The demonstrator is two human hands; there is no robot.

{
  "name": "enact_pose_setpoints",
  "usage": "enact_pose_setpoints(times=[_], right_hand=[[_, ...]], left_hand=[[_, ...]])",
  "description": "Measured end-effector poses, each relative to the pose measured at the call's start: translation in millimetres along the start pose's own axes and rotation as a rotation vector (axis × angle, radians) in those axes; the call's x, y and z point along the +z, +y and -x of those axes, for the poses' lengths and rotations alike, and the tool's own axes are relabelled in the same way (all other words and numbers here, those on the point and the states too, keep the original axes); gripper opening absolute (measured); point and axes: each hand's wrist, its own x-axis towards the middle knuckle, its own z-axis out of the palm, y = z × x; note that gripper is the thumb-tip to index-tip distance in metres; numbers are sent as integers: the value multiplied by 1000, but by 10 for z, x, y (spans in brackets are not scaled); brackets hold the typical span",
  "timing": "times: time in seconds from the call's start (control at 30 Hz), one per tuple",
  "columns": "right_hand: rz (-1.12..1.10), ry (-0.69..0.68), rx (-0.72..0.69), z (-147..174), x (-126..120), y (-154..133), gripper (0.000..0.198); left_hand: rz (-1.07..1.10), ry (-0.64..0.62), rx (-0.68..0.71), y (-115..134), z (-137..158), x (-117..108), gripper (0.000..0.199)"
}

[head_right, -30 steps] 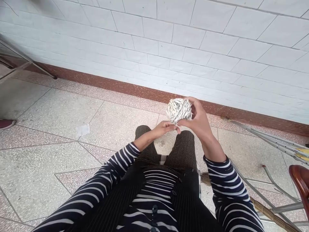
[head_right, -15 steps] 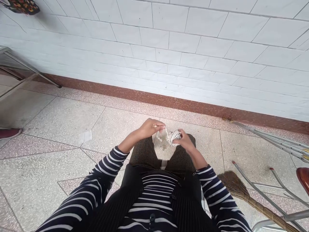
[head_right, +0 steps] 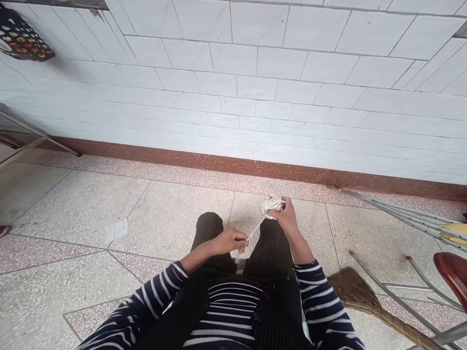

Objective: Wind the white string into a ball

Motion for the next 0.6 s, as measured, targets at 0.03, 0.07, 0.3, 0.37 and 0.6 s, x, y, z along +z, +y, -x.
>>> enact_pose_setpoints(times=[0.03, 0.07, 0.3, 0.37, 0.6], right_hand=[[96, -6, 21, -15, 67, 80, 95], [144, -56, 45, 11, 144, 172, 94], [-218, -729, 283, 550, 366, 546, 60], [-369, -811, 302, 535, 294, 511, 63], [-181, -800, 278, 454, 238, 376, 60]], left_hand=[[-21, 10, 23, 54, 41, -49, 40], [-62, 48, 51, 110, 67, -122, 38], [-425, 223, 214, 217, -48, -418, 24], [-424, 254, 257, 230, -68, -330, 27], [-577, 279, 506, 503, -92, -354, 28]])
